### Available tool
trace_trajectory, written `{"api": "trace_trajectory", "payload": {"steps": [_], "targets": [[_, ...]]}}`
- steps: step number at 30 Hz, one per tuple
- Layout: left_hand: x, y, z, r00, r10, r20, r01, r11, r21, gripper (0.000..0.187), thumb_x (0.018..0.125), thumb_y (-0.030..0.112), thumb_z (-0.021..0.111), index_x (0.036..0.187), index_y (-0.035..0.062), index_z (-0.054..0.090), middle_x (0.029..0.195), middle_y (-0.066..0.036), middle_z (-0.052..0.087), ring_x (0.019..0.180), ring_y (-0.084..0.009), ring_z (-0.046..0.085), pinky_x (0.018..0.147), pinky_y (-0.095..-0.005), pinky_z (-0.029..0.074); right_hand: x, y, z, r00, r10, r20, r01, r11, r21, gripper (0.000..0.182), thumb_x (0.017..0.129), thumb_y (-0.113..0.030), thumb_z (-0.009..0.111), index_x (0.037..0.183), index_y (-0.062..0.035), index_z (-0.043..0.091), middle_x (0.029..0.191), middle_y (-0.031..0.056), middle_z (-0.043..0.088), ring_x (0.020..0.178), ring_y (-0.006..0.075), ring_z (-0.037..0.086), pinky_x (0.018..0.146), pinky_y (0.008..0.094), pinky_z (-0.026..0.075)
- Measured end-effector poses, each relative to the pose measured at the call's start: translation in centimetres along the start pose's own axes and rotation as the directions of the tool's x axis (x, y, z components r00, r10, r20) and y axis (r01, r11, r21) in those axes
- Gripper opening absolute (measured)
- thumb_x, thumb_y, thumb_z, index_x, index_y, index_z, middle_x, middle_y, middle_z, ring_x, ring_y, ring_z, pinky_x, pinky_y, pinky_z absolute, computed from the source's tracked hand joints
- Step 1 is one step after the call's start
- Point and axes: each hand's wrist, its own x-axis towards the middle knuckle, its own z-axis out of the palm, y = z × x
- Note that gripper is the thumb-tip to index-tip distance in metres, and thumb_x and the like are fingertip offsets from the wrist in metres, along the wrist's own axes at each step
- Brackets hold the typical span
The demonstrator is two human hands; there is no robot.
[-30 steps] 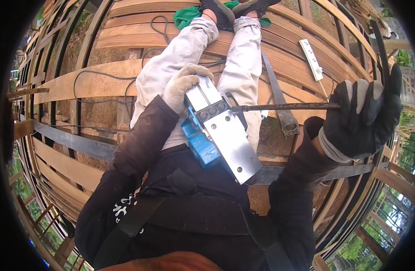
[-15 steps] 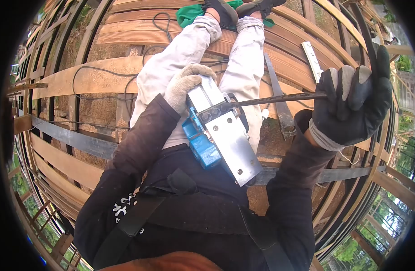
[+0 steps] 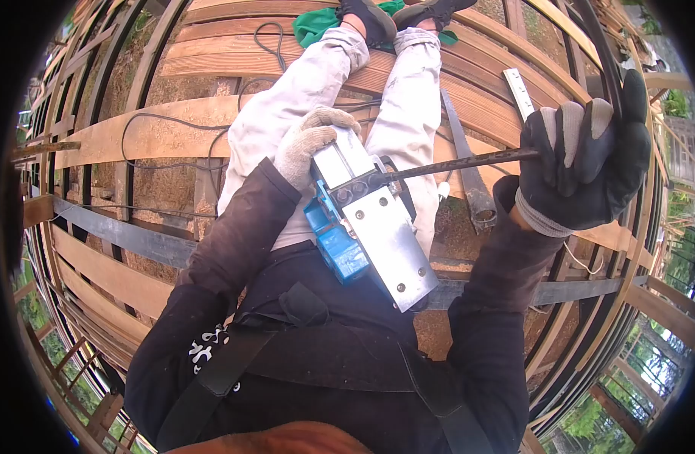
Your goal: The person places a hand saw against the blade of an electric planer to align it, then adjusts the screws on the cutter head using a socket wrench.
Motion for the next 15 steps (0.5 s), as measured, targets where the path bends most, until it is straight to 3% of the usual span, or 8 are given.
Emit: {"api": "trace_trajectory", "payload": {"steps": [5,6,9,10,11,13,14,15], "targets": [[0.1,0.0,0.1,1.0,0.009,0.0,-0.009,1.0,0.016,0.03,0.086,0.011,0.051,0.112,-0.0004,0.06,0.112,-0.014,0.065,0.102,-0.0214,0.064,0.092,-0.0342,0.052,0.8,0.0,-1.2,0.976,0.051,0.21,-0.077,0.99,0.116,0.049,0.104,-0.025,0.041,0.14,0.0065,0.047,0.065,0.0016,0.049,0.053,0.0106,0.048,0.05,0.0249,0.04],[0.1,0.0,0.1,1.0,0.027,0.001,-0.027,0.999,0.039,0.03,0.086,0.01,0.051,0.112,-0.0005,0.06,0.112,-0.015,0.065,0.102,-0.0215,0.064,0.092,-0.0343,0.052,0.9,0.1,-0.8,0.993,0.007,0.117,-0.007,1.0,-0.002,0.045,0.103,-0.025,0.041,0.134,0.0058,0.053,0.068,0.0038,0.05,0.059,0.0143,0.051,0.056,0.0278,0.043],[0.1,-0.1,0.1,1.0,0.03,-0.001,-0.03,0.999,-0.021,0.029,0.085,0.01,0.052,0.111,-0.0003,0.06,0.112,-0.015,0.065,0.101,-0.0214,0.063,0.092,-0.0345,0.052,1.9,-0.9,-1.9,0.989,0.131,0.065,-0.13,0.991,-0.021,0.038,0.101,-0.024,0.044,0.114,0.0052,0.064,0.085,0.017,0.06,0.089,0.0315,0.063,0.085,0.0422,0.052],[0.1,-0.2,0.0,1.0,0.029,-0.002,-0.029,0.999,-0.021,0.029,0.085,0.01,0.052,0.111,-0.0003,0.06,0.112,-0.015,0.065,0.101,-0.0214,0.063,0.092,-0.0345,0.052,1.9,-0.5,-2.4,0.976,-0.215,0.034,0.201,0.832,-0.517,0.039,0.1,-0.025,0.045,0.107,0.0072,0.065,0.095,0.0231,0.061,0.1,0.0355,0.062,0.092,0.0464,0.05],[0.1,-0.3,-0.1,1.0,0.01,-0.012,-0.011,0.999,-0.033,0.029,0.085,0.009,0.051,0.111,-0.0003,0.06,0.111,-0.015,0.064,0.1,-0.0214,0.064,0.091,-0.0347,0.052,1.6,-0.7,-2.3,0.943,-0.323,0.077,0.268,0.605,-0.75,0.038,0.099,-0.023,0.045,0.105,0.0086,0.065,0.099,0.0254,0.062,0.103,0.0378,0.062,0.096,0.0492,0.048],[0.2,-0.5,0.2,1.0,-0.009,-0.017,0.008,0.999,-0.045,0.029,0.084,0.008,0.051,0.111,-0.0002,0.06,0.11,-0.014,0.064,0.099,-0.0214,0.064,0.09,-0.0349,0.053,1.3,-2.3,-1.2,0.903,-0.282,0.323,0.347,0.039,-0.937,0.037,0.097,-0.02,0.045,0.1,0.0114,0.065,0.108,0.0301,0.063,0.109,0.0422,0.062,0.103,0.0546,0.044],[0.0,-0.5,0.6,0.998,-0.051,-0.032,0.048,0.995,-0.09,0.03,0.083,0.008,0.051,0.11,-0.0002,0.06,0.108,-0.014,0.064,0.098,-0.0215,0.064,0.089,-0.0351,0.053,1.5,-2.8,-0.9,0.895,-0.241,0.376,0.359,-0.113,-0.926,0.036,0.097,-0.018,0.046,0.098,0.0128,0.065,0.113,0.0324,0.063,0.112,0.0445,0.062,0.106,0.0573,0.041],[-0.2,0.0,0.6,0.995,-0.079,-0.054,0.072,0.99,-0.119,0.03,0.083,0.007,0.051,0.11,-0.0002,0.061,0.107,-0.013,0.064,0.097,-0.0216,0.064,0.089,-0.0353,0.054,1.8,-2.9,-0.7,0.893,-0.219,0.392,0.358,-0.179,-0.916,0.036,0.096,-0.019,0.046,0.098,0.0121,0.064,0.109,0.0304,0.062,0.11,0.044,0.062,0.104,0.0576,0.042]]}}
